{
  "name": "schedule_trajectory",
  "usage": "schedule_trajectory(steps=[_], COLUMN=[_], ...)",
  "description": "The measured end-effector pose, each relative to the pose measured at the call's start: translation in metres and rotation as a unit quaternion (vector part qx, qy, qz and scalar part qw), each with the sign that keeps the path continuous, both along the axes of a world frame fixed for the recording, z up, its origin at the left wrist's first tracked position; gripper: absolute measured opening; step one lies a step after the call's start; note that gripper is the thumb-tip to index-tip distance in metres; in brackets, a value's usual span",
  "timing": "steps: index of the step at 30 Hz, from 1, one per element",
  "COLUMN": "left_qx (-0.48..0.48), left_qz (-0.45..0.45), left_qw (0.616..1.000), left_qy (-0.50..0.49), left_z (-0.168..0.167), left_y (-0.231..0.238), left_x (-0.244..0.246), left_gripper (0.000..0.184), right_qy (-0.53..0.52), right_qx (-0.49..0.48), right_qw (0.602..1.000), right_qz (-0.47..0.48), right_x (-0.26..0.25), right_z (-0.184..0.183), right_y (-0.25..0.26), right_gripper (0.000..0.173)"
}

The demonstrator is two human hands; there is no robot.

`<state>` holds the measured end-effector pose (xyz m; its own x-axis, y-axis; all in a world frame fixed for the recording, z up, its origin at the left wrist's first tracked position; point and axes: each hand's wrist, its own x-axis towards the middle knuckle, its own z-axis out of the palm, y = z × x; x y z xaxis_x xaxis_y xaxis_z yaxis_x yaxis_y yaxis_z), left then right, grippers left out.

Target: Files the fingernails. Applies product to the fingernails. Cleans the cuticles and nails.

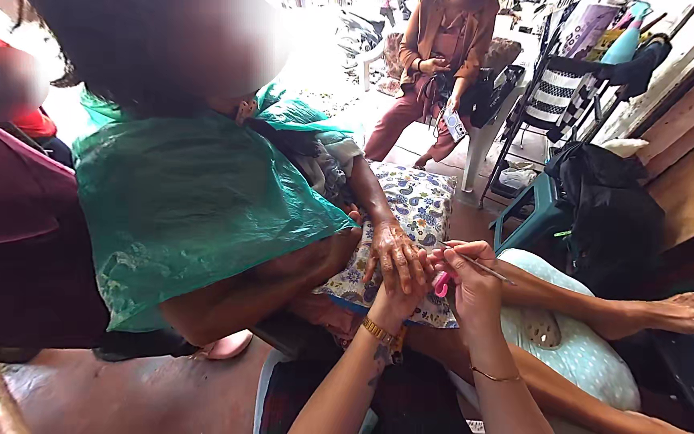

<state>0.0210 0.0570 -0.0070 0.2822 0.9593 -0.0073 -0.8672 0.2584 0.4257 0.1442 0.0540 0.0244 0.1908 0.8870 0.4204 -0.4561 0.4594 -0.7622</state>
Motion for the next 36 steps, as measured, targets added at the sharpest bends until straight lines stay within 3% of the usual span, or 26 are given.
schedule_trajectory(steps=[4,10,22,36], left_qx=[0.033,0.031,0.095,0.093], left_qz=[-0.021,-0.022,-0.026,-0.019], left_qw=[0.999,0.999,0.994,0.995], left_qy=[0.012,0.018,-0.042,-0.006], left_z=[-0.01,-0.012,-0.018,-0.026], left_y=[0.006,0.005,0.001,0.001], left_x=[-0.004,-0.005,-0.005,-0.005], left_gripper=[0.037,0.035,0.027,0.03], right_qy=[-0.044,-0.041,-0.146,-0.24], right_qx=[-0.01,0.019,0.088,0.12], right_qw=[0.999,0.999,0.985,0.961], right_qz=[-0.029,0.016,-0.03,-0.067], right_x=[0.012,0.014,0.01,0.012], right_z=[-0.02,-0.037,-0.033,-0.035], right_y=[-0.011,-0.017,-0.015,-0.018], right_gripper=[0.015,0.016,0.019,0.017])
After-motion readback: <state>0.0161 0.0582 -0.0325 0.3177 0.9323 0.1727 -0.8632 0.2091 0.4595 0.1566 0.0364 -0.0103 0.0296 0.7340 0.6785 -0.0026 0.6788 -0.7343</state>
